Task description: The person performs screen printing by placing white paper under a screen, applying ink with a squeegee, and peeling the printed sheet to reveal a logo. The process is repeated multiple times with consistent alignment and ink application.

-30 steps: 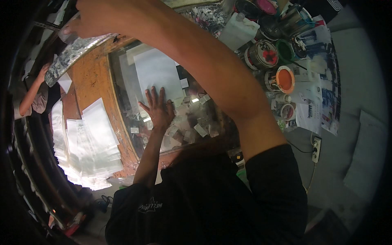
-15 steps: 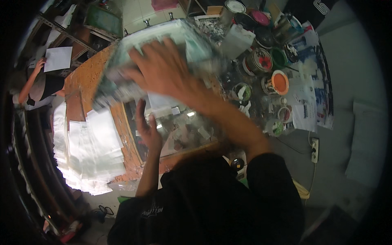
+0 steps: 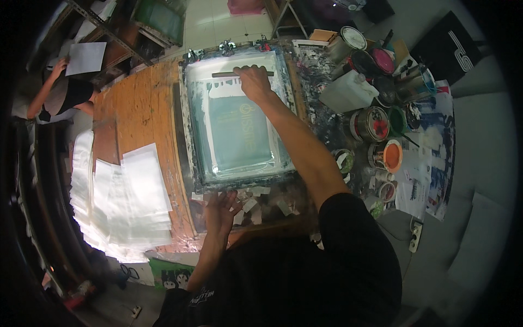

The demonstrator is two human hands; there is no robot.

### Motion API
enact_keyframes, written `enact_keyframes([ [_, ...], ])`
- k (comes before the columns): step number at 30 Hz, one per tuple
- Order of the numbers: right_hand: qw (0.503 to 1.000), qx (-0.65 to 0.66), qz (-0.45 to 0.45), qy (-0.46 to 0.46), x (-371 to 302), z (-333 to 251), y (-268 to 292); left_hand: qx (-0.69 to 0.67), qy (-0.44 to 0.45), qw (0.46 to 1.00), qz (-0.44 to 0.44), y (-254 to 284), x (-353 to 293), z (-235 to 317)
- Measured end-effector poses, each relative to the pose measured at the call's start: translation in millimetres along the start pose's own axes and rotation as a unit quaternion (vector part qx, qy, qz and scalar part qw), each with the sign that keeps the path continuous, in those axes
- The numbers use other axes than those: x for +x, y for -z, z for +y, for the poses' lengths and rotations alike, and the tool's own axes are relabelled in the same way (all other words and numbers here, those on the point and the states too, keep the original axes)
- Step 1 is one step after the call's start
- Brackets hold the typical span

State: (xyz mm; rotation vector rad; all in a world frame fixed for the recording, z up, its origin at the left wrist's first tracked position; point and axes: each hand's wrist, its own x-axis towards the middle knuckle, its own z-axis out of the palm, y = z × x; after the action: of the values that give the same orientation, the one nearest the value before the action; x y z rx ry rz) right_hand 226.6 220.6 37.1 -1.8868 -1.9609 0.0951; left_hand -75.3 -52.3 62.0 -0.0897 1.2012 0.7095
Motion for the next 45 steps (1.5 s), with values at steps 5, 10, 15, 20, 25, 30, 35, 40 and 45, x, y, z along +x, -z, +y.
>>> enact_keyframes([
  [5,0.995,0.056,-0.068,0.043,-3,-20,7,-0.007,-0.045,0.997,-0.058,7,4,-1],
  [10,0.995,0.001,-0.095,0.031,-76,-59,10,-0.058,-0.023,0.996,-0.059,15,16,2],
  [15,0.997,0.028,-0.034,0.058,-193,-104,18,-0.04,-0.035,0.997,-0.049,15,20,-3],
  [20,0.995,0.063,-0.069,0.038,-258,-145,54,-0.028,-0.043,0.996,-0.075,20,23,-5],
  [25,0.993,0.067,-0.084,0.054,-236,-141,71,-0.034,-0.027,0.998,-0.053,8,2,3],
  [30,0.996,0.037,0.01,0.082,-196,-170,145,-0.03,-0.087,0.983,-0.16,-14,-51,38],
  [35,0.982,-0.013,0.14,0.127,-118,-169,209,0.023,-0.243,0.914,-0.324,-86,-74,96],
  [40,0.987,-0.023,0.105,0.119,-35,-162,265,0.238,-0.481,0.825,-0.176,-147,52,155],
  [45,0.993,0.024,-0.022,0.111,12,-167,306,0.619,-0.668,0.411,0.044,-127,204,161],
])
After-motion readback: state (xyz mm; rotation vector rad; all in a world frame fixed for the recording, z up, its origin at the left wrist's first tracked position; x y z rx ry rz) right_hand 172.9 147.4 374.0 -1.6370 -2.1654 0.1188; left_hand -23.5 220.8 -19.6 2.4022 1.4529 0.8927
